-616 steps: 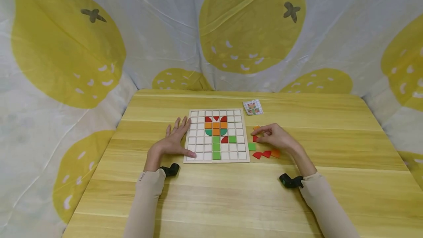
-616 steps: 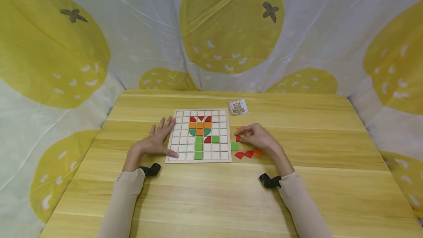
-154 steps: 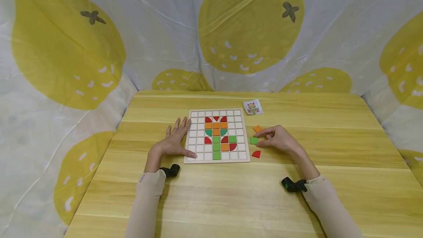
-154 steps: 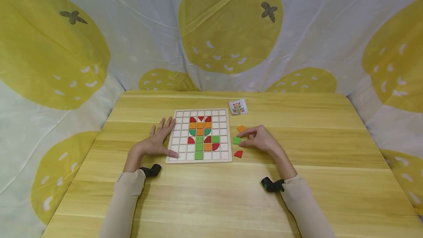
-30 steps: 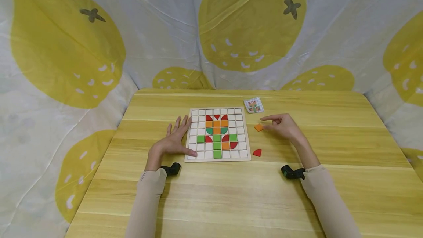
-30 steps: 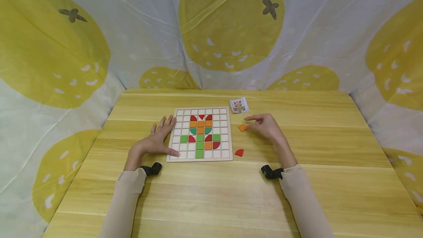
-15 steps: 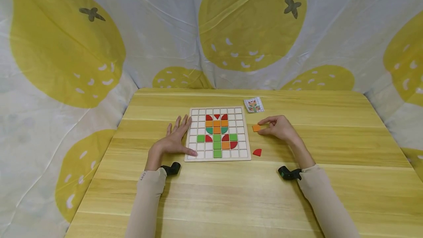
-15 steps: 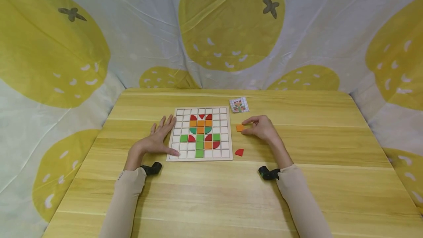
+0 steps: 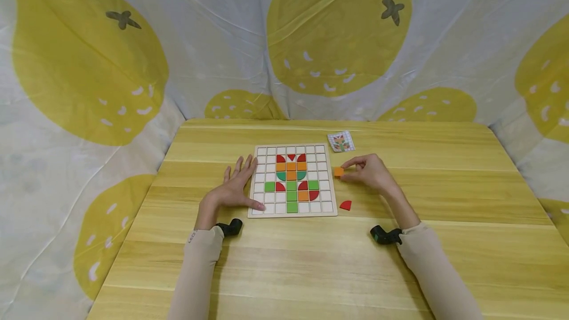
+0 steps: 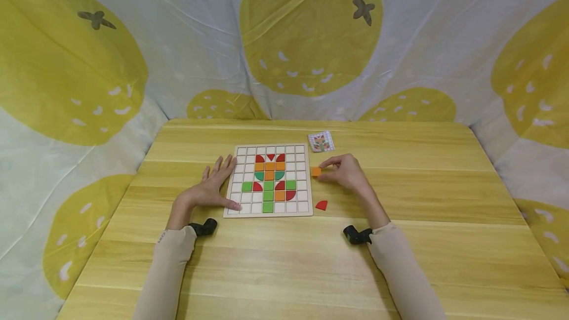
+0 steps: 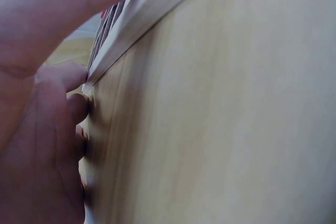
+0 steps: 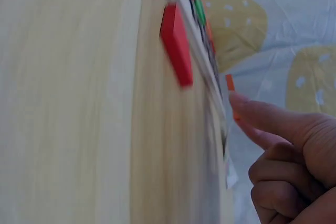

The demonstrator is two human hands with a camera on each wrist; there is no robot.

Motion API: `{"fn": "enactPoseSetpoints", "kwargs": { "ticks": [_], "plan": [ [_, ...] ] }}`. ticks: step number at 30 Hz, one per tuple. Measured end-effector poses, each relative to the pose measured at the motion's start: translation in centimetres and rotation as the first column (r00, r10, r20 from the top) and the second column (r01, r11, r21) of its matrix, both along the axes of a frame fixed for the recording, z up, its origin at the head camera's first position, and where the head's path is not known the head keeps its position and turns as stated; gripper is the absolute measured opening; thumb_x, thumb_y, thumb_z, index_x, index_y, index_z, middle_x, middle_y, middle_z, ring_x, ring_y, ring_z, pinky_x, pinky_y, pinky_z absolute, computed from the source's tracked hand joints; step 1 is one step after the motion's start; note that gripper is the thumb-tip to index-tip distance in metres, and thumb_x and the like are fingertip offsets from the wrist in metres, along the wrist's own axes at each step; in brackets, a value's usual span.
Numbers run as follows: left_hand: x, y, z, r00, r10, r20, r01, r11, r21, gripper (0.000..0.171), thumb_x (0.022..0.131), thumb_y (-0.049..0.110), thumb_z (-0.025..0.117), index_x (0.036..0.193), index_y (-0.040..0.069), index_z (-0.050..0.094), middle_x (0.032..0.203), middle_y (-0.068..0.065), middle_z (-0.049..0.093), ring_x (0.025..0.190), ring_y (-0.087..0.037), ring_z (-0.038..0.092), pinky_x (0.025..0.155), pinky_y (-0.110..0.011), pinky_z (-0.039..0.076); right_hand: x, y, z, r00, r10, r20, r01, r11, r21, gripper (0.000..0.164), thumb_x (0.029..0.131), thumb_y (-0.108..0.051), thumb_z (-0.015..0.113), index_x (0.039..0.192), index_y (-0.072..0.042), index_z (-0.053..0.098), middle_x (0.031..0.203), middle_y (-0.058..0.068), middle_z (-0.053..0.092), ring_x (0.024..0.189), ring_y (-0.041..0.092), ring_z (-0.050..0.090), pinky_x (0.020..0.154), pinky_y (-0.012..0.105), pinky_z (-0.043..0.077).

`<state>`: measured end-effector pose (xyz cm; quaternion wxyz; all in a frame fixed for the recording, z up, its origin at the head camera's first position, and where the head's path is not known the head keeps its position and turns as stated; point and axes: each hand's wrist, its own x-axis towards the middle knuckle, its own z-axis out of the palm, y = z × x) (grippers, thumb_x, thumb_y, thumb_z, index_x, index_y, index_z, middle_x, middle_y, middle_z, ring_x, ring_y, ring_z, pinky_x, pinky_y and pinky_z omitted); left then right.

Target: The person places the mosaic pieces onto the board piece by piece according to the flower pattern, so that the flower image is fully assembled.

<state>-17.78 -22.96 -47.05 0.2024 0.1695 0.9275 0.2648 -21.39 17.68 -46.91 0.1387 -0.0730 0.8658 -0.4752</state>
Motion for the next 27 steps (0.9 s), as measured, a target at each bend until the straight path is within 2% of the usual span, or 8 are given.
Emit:
{"fn": "enactPoseSetpoints", "kwargs": {
  "ticks": [6, 11, 16, 22, 27],
  "plan": [
    [0.0, -0.1, -0.1, 1.0, 0.006, 0.004, -0.006, 1.0, 0.008, 0.14, 0.074, 0.05, 0.092, 0.167, 0.008, -0.003, 0.174, -0.015, -0.015, 0.159, -0.038, -0.023, 0.124, -0.066, -0.017, 1.2, -3.5, 0.9, 0.998, 0.063, 0.021, -0.061, 0.996, -0.063, 0.026, 0.084, -0.016, 0.087, 0.106, -0.004, 0.081, 0.056, -0.006, 0.028, 0.053, 0.011, 0.024, 0.051, 0.024, 0.022],
    [0.0, -0.1, -0.2, 1.0, 0.007, 0.006, -0.007, 1.0, 0.009, 0.14, 0.073, 0.051, 0.092, 0.167, 0.008, -0.003, 0.174, -0.014, -0.015, 0.159, -0.038, -0.024, 0.124, -0.066, -0.018, 2.2, -7.1, 1.0, 0.991, 0.132, 0.007, -0.132, 0.99, -0.048, 0.022, 0.081, -0.018, 0.09, 0.099, -0.008, 0.082, 0.056, -0.005, 0.029, 0.055, 0.013, 0.026, 0.055, 0.025, 0.025],
    [-0.1, -0.1, -0.2, 1.0, 0.009, 0.007, -0.009, 1.0, 0.004, 0.14, 0.073, 0.053, 0.091, 0.167, 0.01, -0.002, 0.175, -0.012, -0.015, 0.16, -0.036, -0.023, 0.125, -0.064, -0.018, 2.8, -10.2, 0.7, 0.982, 0.186, -0.006, -0.187, 0.981, -0.05, 0.022, 0.079, -0.018, 0.091, 0.097, -0.008, 0.082, 0.055, -0.005, 0.031, 0.054, 0.012, 0.029, 0.054, 0.024, 0.024],
    [0.0, -0.2, -0.2, 1.0, 0.012, 0.017, -0.012, 1.0, 0.002, 0.14, 0.073, 0.052, 0.091, 0.167, 0.01, -0.003, 0.175, -0.013, -0.016, 0.159, -0.037, -0.024, 0.124, -0.065, -0.019, 3.4, -12.9, 0.1, 0.978, 0.206, -0.025, -0.207, 0.978, -0.02, 0.022, 0.077, -0.021, 0.093, 0.092, -0.009, 0.082, 0.055, -0.004, 0.04, 0.055, 0.011, 0.037, 0.055, 0.022, 0.028],
    [-0.1, -0.1, -0.3, 1.0, 0.007, 0.005, -0.007, 1.0, 0.0, 0.139, 0.074, 0.052, 0.091, 0.167, 0.011, -0.003, 0.175, -0.011, -0.015, 0.16, -0.036, -0.024, 0.125, -0.064, -0.018, 3.5, -13.8, -0.2, 0.98, 0.193, -0.045, -0.192, 0.981, 0.027, 0.024, 0.074, -0.021, 0.095, 0.09, -0.01, 0.081, 0.056, -0.005, 0.043, 0.055, 0.009, 0.038, 0.054, 0.021, 0.029]
  ]
}}
